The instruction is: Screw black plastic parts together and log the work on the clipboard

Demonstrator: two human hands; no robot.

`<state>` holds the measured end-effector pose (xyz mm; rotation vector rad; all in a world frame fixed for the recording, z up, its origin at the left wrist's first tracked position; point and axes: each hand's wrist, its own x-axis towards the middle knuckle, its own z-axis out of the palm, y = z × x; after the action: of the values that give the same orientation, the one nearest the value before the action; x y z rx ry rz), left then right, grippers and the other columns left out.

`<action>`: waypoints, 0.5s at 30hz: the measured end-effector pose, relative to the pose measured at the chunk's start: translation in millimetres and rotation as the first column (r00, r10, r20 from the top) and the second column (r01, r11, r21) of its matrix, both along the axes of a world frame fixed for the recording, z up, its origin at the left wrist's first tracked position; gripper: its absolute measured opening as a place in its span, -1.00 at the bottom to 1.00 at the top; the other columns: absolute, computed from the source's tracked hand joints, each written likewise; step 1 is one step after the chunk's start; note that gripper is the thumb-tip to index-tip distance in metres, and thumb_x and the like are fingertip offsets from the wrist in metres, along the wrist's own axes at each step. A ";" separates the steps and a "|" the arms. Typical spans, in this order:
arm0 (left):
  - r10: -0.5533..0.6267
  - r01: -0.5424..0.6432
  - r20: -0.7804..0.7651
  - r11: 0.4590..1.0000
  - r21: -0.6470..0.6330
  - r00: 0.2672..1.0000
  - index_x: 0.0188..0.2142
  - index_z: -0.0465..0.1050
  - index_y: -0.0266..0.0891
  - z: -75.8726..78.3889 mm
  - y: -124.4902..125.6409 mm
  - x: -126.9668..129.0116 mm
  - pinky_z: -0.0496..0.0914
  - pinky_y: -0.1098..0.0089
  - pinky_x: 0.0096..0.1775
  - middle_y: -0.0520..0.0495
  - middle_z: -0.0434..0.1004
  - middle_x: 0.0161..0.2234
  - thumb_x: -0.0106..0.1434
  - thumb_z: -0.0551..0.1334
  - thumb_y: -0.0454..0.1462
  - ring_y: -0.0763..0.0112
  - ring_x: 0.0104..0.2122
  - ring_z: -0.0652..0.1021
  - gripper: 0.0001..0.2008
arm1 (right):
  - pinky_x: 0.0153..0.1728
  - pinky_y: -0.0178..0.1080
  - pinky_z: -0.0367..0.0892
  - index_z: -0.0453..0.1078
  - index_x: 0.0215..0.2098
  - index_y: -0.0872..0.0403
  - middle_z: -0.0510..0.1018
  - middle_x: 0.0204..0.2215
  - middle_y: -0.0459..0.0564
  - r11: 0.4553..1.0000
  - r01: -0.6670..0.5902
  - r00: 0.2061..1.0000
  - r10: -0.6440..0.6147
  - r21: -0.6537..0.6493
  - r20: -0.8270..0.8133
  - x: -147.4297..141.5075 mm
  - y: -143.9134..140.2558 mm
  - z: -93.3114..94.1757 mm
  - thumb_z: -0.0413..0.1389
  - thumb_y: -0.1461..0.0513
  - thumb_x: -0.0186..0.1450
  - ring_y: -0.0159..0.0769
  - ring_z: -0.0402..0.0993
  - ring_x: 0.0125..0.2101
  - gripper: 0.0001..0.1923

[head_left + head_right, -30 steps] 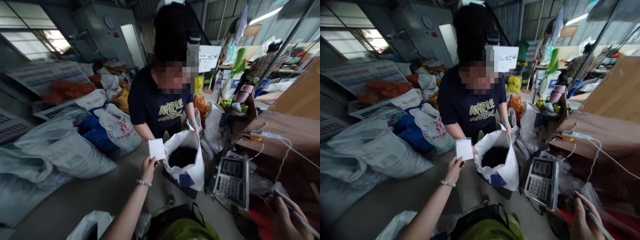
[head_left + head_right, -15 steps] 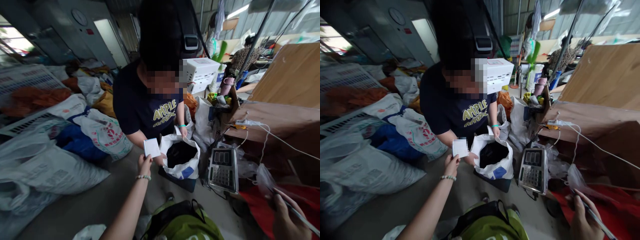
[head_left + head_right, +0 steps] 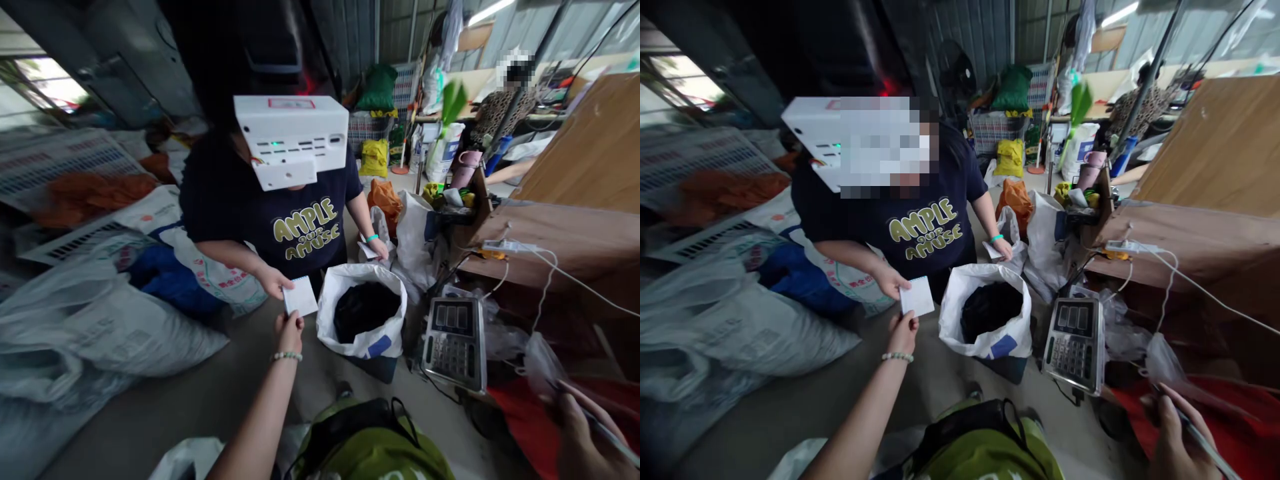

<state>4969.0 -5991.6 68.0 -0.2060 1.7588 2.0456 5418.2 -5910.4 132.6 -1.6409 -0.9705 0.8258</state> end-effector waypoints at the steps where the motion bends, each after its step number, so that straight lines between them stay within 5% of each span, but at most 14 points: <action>1: 0.021 -0.021 0.002 1.000 0.006 1.000 -0.30 0.34 -0.34 3.3 -0.3 -3.1 0.26 0.57 -0.59 0.09 0.32 -0.48 0.27 0.17 -0.29 0.64 -0.60 0.32 -0.89 | -0.25 -0.16 0.29 0.40 -0.18 0.09 0.47 -0.44 -0.03 1.000 -0.002 1.000 0.002 0.005 -0.010 0.2 1.6 -2.2 0.13 0.10 0.08 -0.24 0.38 -0.40 -0.63; 5: 0.020 -0.020 0.054 1.000 0.008 0.998 -0.22 0.34 -0.33 16.6 10.2 2.5 0.35 0.50 -0.50 0.02 0.38 -0.39 0.31 0.10 -0.20 0.57 -0.52 0.40 -0.80 | -0.23 -0.14 0.28 0.40 -0.13 0.11 0.47 -0.44 -0.05 1.000 -0.010 0.998 0.011 0.009 -0.057 2.8 5.0 -13.1 0.16 0.05 0.05 -0.25 0.40 -0.39 -0.54; 9: -0.207 0.206 0.116 0.978 0.015 0.972 -0.19 0.36 -0.33 21.9 48.7 42.0 0.40 0.40 -0.42 -0.07 0.46 -0.33 0.31 0.06 -0.09 0.46 -0.43 0.49 -0.67 | -0.26 -0.14 0.30 0.39 -0.12 0.12 0.49 -0.45 -0.05 1.000 -0.006 0.999 0.006 -0.018 -0.034 3.5 1.3 -12.4 0.15 0.01 0.04 -0.22 0.43 -0.37 -0.49; 12: -0.300 0.302 0.057 0.953 -0.035 0.952 -0.14 0.37 -0.32 24.2 89.9 60.1 0.41 0.35 -0.40 -0.10 0.48 -0.29 0.28 0.06 0.01 0.42 -0.40 0.50 -0.57 | -0.27 -0.19 0.32 0.39 -0.11 0.12 0.49 -0.45 -0.05 1.000 -0.009 1.000 0.009 -0.010 0.012 6.1 -4.6 -6.7 0.15 0.02 0.05 -0.24 0.43 -0.36 -0.50; 15: -0.301 0.287 -0.097 0.948 -0.138 0.949 -0.19 0.38 -0.32 24.9 123.4 51.9 0.41 0.33 -0.36 -0.07 0.46 -0.31 0.26 0.10 -0.01 0.43 -0.40 0.48 -0.61 | -0.29 -0.24 0.33 0.39 -0.10 0.11 0.48 -0.44 -0.07 1.000 0.029 1.000 -0.029 -0.009 -0.007 14.8 -10.7 -8.8 0.18 0.01 0.05 -0.30 0.42 -0.40 -0.49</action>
<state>5020.9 -5868.3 92.9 0.1376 1.8594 1.7693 5433.0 -5921.1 123.8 -1.6551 -0.9373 0.8165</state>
